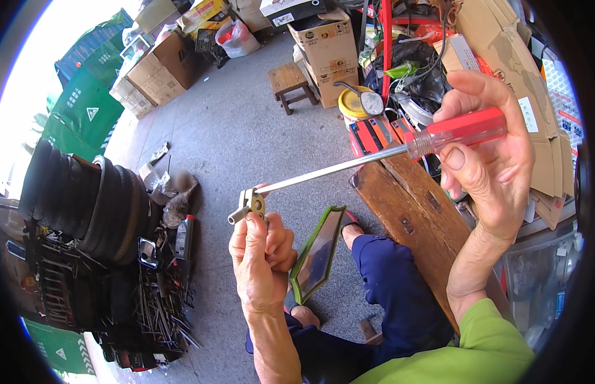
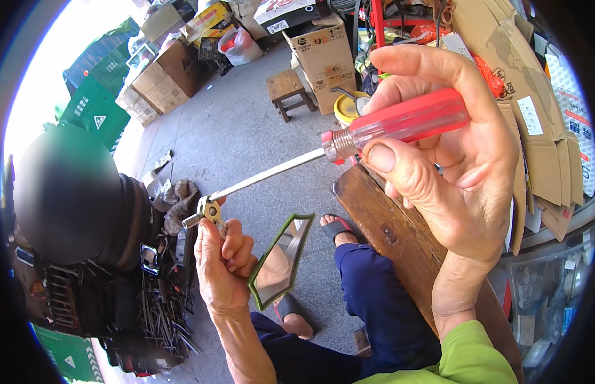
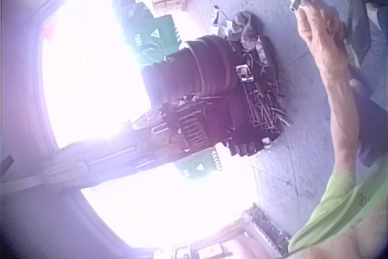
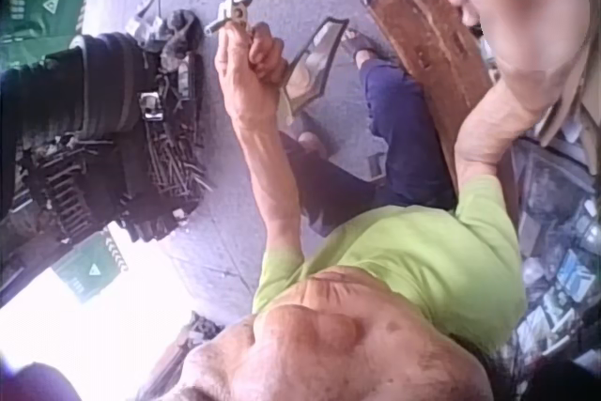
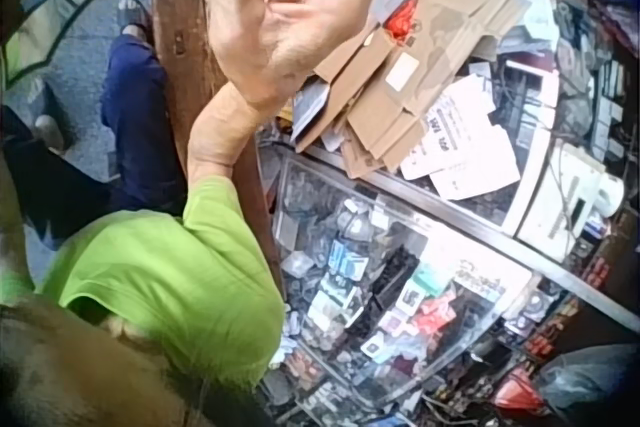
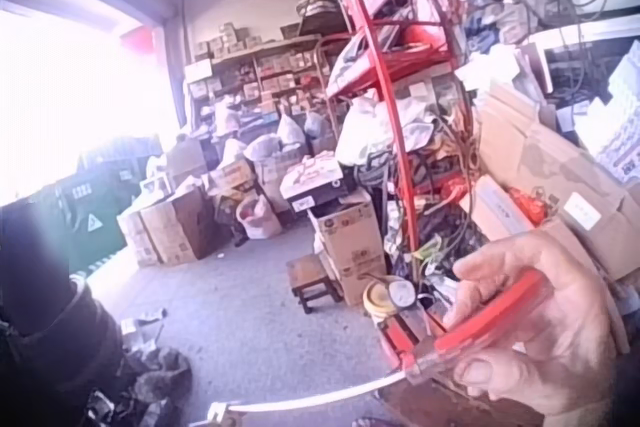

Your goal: The person uses a red-handled screwdriver to adjust a small brass-colored mechanical part held in their left hand. They repeatedly insert the screwdriver into the part and turn it while seated on the floor in a cluttered workshop.

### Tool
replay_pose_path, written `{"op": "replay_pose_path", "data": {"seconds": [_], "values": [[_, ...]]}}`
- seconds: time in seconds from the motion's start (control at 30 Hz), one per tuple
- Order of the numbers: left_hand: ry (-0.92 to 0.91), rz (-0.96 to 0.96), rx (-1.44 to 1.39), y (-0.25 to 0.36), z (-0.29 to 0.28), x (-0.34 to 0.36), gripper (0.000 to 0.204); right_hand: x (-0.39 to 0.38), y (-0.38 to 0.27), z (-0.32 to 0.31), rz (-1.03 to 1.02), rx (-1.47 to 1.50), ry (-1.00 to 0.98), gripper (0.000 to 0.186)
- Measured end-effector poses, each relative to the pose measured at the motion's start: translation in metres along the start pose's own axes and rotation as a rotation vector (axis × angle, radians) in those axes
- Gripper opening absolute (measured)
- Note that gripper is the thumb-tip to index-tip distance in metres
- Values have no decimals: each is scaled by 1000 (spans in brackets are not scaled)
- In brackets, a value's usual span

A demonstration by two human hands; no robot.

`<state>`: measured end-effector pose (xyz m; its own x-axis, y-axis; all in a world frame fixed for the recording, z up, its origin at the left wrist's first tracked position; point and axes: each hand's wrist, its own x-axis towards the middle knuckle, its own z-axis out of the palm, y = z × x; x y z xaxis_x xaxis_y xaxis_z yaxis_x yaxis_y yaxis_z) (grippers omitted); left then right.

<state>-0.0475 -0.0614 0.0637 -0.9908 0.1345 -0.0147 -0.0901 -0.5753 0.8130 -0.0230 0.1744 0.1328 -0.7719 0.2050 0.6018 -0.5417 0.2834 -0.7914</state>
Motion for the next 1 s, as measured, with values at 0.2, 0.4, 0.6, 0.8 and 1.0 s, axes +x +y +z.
{"op": "replay_pose_path", "data": {"seconds": [0.2, 0.4, 0.6, 0.8, 1.0], "values": [[13, -11, 6, 0, -2, -2, 33, -1, 2, 0, -73, -53, -17, 56], [14, -21, 11, 1, -2, -3, 32, -2, 3, 4, -78, -57, -1, 54], [20, -36, 7, 0, -3, -3, 32, -2, -1, 6, -32, -67, 22, 52], [-76, -22, -12, 0, -14, 2, 34, -3, 0, 9, -55, 24, 62, 43], [-69, -73, -263, 0, -28, 10, 35, -2, 7, -15, -199, -92, 220, 32]]}}
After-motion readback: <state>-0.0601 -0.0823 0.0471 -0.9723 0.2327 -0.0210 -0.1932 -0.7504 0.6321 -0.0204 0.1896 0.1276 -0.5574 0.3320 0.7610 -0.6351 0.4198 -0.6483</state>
